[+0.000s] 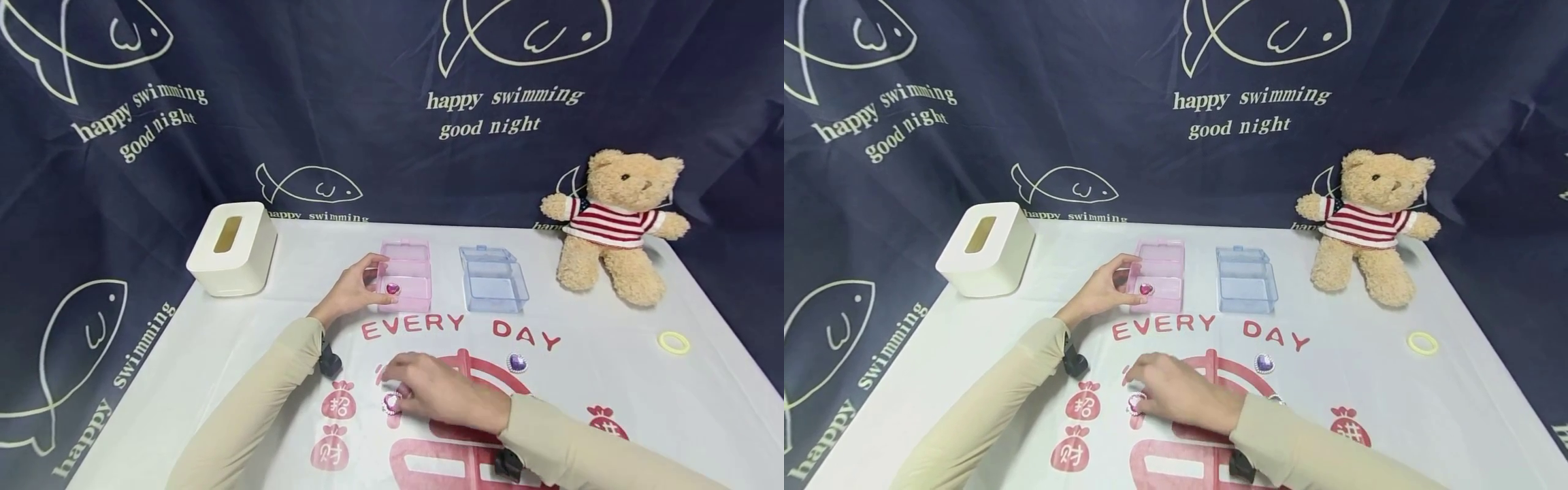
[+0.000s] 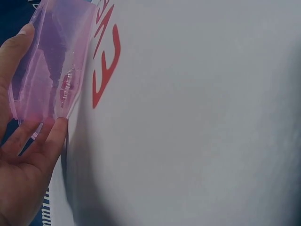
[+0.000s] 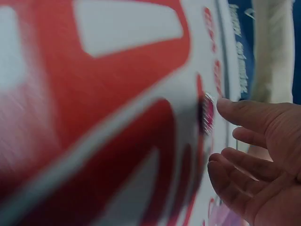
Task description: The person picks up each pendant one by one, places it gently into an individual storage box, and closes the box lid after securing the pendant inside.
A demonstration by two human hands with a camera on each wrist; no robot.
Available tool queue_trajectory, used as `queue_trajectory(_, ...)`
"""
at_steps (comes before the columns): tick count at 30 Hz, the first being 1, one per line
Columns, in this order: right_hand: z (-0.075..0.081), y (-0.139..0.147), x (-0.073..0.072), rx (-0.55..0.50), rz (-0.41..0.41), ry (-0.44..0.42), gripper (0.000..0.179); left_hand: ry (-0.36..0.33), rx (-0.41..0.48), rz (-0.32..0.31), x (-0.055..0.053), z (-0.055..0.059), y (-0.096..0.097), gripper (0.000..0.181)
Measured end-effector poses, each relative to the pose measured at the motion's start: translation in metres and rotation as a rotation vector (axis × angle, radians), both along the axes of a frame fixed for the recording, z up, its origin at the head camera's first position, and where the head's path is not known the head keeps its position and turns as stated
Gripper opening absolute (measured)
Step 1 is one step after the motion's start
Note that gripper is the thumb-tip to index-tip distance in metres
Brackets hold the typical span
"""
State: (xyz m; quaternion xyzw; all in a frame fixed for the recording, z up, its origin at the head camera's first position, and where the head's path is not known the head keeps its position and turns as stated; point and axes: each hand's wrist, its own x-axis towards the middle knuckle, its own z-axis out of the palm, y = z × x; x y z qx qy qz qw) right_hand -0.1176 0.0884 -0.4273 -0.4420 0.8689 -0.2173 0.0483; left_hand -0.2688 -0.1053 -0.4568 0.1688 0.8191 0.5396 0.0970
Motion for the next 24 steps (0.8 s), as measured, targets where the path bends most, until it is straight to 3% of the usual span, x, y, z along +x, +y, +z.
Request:
queue_trajectory(6, -0.011, -0.002, 0.010, 0.020, 0.046, 0.177, 0.011, 0.003, -0.006, 0.006, 0.000, 0.000, 0.000, 0.081)
queue_trajectory(15, -0.013, -0.002, 0.009, 0.003, 0.050, 0.156, 0.008, 0.009, -0.001, -0.005, -0.001, 0.001, -0.001, 0.082)
queue_trajectory(20, -0.001, 0.000, 0.003, -0.048, 0.009, 0.150, 0.012, -0.004, 0.026, -0.013, 0.000, 0.002, -0.001, 0.081)
queue_trajectory(24, 0.017, 0.004, -0.010, -0.102, -0.031, 0.209, 0.016, -0.010, 0.039, -0.015, 0.000, 0.002, 0.000, 0.082)
